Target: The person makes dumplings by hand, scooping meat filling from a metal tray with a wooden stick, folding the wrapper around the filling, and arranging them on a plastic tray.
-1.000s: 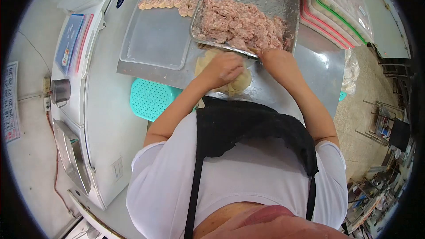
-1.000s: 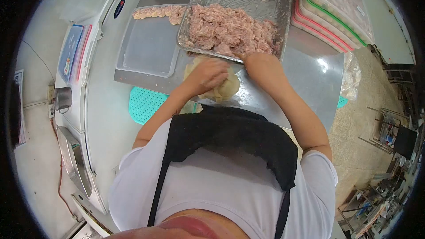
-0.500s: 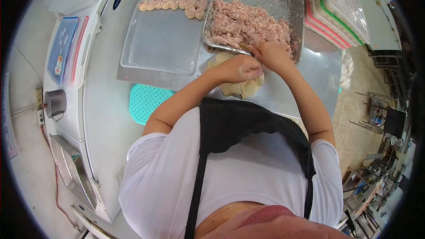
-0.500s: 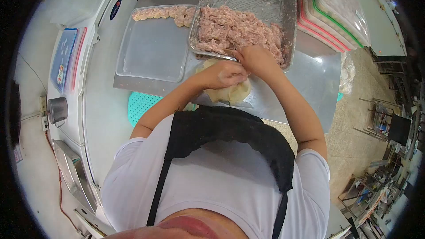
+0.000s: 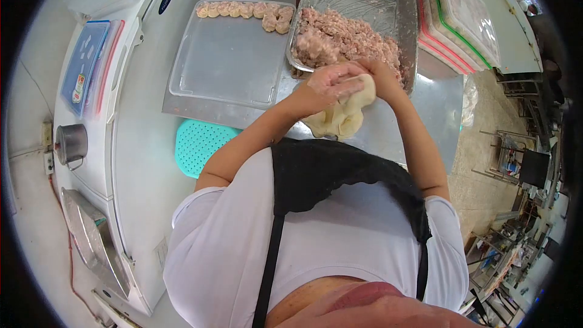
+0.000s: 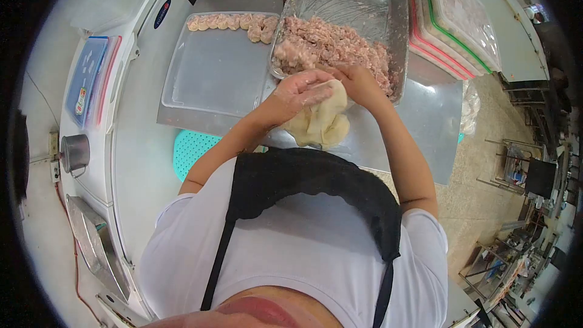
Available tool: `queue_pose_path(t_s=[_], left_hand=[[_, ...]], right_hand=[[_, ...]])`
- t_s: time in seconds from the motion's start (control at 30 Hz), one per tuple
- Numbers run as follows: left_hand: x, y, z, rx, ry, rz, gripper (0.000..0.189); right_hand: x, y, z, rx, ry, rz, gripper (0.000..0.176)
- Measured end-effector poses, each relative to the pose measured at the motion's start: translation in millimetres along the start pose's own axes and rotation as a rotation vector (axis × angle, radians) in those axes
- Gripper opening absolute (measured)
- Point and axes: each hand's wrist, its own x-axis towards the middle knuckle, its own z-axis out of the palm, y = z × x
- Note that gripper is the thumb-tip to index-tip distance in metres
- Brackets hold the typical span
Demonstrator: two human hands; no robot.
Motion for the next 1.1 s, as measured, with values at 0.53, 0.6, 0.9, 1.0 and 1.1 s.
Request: queue_pose_path(t_s=[0.53, 0.6, 0.9, 1.0, 1.1], left_hand=[[70.3, 1.3, -6.4, 0.520, 0.108, 0.292, 0.030], [73.3, 7.1, 7.3, -0.511, 0.239, 0.047, 0.035], [88.0, -21.7, -4.5, -0.727, 0.428, 0.044, 0.029], [81.9, -21.0, -0.6, -0.527, 0.482, 0.004, 0.031], [75.2, -21.9, -7.9, -0.168, 0.619, -0.081, 0.033]], right_hand=[[-60.2, -3.7, -62.5, 0.632, 0.426, 0.180, 0.042], [-59.8, -10.3, -65.8, 0.610, 0.416, 0.035, 0.038], [-54.1, 18.1, -72.7, -0.118, 0.295, -0.095, 0.029], [-57.0, 22.6, -80.1, -0.084, 0.229, -0.056, 0.030], [-61.4, 27.0, -83.6, 0.011, 0.124, 0.033, 0.033]])
